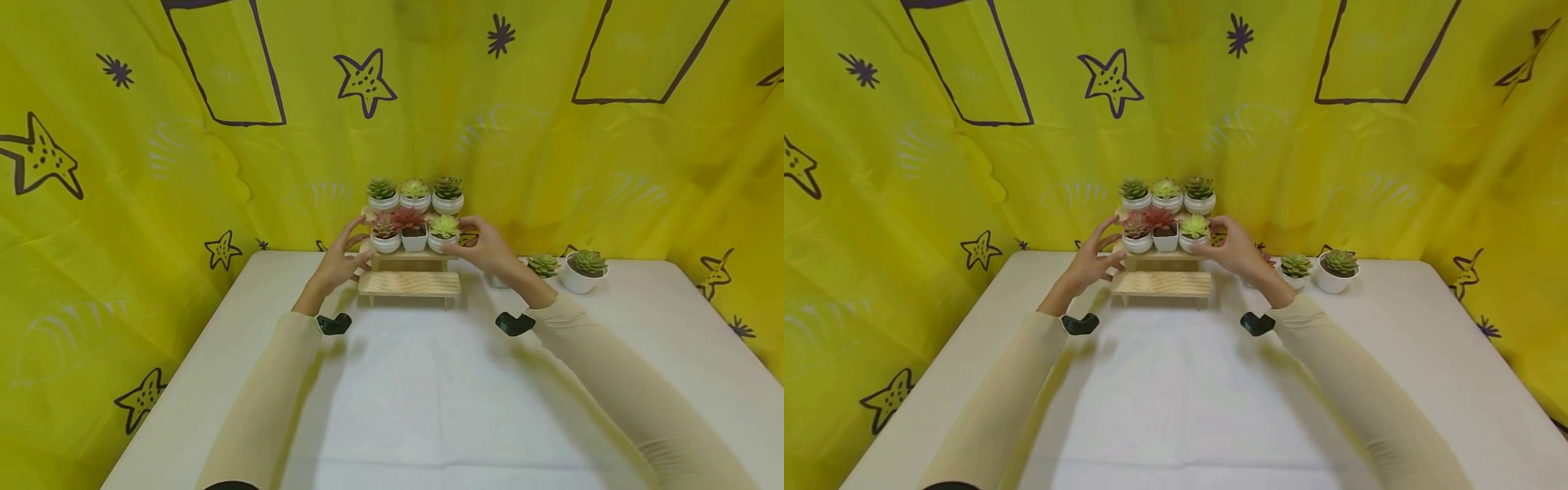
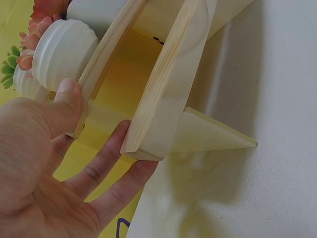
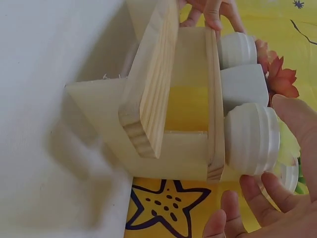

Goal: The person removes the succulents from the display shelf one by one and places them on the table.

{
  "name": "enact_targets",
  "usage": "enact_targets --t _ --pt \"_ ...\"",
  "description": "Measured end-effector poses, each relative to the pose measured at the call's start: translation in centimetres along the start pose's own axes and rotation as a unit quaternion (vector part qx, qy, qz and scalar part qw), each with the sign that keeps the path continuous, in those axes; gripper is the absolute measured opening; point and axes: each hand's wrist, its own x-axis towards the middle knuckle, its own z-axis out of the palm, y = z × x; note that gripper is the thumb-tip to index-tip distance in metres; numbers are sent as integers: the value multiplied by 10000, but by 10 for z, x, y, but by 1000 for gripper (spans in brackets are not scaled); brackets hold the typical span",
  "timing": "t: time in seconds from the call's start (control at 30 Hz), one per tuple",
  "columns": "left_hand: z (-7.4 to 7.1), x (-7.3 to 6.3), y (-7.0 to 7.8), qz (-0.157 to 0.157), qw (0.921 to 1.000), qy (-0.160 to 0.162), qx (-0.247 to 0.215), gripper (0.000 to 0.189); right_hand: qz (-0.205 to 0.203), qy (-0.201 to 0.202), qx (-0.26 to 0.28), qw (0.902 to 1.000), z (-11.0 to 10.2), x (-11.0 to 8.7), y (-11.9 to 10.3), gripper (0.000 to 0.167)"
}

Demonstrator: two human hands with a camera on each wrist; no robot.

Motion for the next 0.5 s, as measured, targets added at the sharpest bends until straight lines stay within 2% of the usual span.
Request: enact_targets --t 0.2,0.5 --pt "1 0 1 -15 10000 -2 2 76 170 33 22 9998 6 3 0 84" --pt "1 0 1 -23 10000 28 -6 75 179 72 -200 9996 10 5 -2 86"
